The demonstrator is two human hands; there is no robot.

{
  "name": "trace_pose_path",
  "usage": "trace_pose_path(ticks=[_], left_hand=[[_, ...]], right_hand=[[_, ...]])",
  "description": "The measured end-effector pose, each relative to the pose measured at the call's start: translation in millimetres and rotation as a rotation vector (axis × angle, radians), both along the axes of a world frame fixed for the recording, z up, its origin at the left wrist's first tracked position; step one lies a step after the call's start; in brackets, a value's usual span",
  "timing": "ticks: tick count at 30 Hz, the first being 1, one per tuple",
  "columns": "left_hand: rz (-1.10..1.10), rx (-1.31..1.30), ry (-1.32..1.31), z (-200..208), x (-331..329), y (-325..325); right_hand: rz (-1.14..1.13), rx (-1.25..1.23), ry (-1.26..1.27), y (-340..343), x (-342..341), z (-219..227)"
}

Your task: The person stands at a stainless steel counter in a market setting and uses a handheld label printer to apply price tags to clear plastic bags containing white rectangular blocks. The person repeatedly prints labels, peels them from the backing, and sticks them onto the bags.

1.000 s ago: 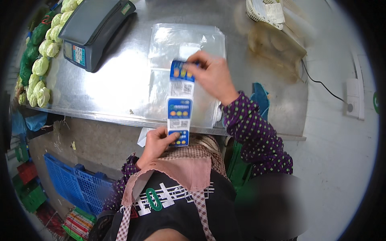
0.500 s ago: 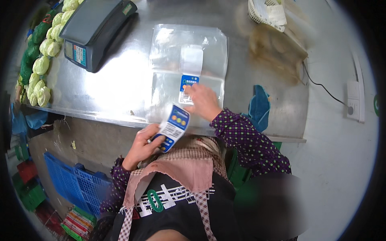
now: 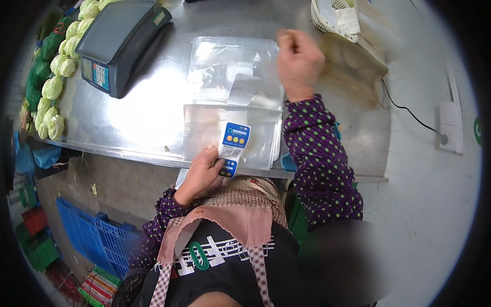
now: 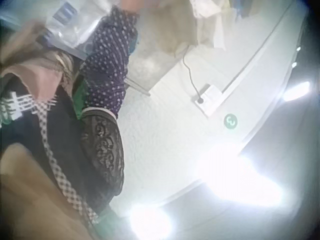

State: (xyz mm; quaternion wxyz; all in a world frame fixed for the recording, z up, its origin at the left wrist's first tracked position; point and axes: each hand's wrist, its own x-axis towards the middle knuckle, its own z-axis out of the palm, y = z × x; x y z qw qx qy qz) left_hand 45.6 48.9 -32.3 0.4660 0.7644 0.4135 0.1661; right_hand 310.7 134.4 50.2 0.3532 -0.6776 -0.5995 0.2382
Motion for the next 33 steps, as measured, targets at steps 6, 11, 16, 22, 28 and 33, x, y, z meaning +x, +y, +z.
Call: trace_pose_path(ticks=[6,11,16,22,28,33], left_hand=[[0.046,-0.111,-0.033,-1,-2,0],[0.135,0.042,-0.167,12,-2,2],[0.239,-0.567,-0.228,25,-3,3],[0.282,-0.600,-0.179,27,-31,-34],[0.113,-0.569,-0.102,27,-36,-60],[0.098,-0.301,-0.193,33,-37,-47]], right_hand=[[0.290,-0.356,0.107,-67,-30,-35],[0.276,-0.490,0.403,-78,-48,-31],[0.211,-0.361,0.282,-66,-51,-13],[0.136,-0.227,0.169,-22,-20,-33],[0.139,-0.253,-0.200,-27,-35,-85],[0.177,-0.077,-0.496,-41,-46,-75]])
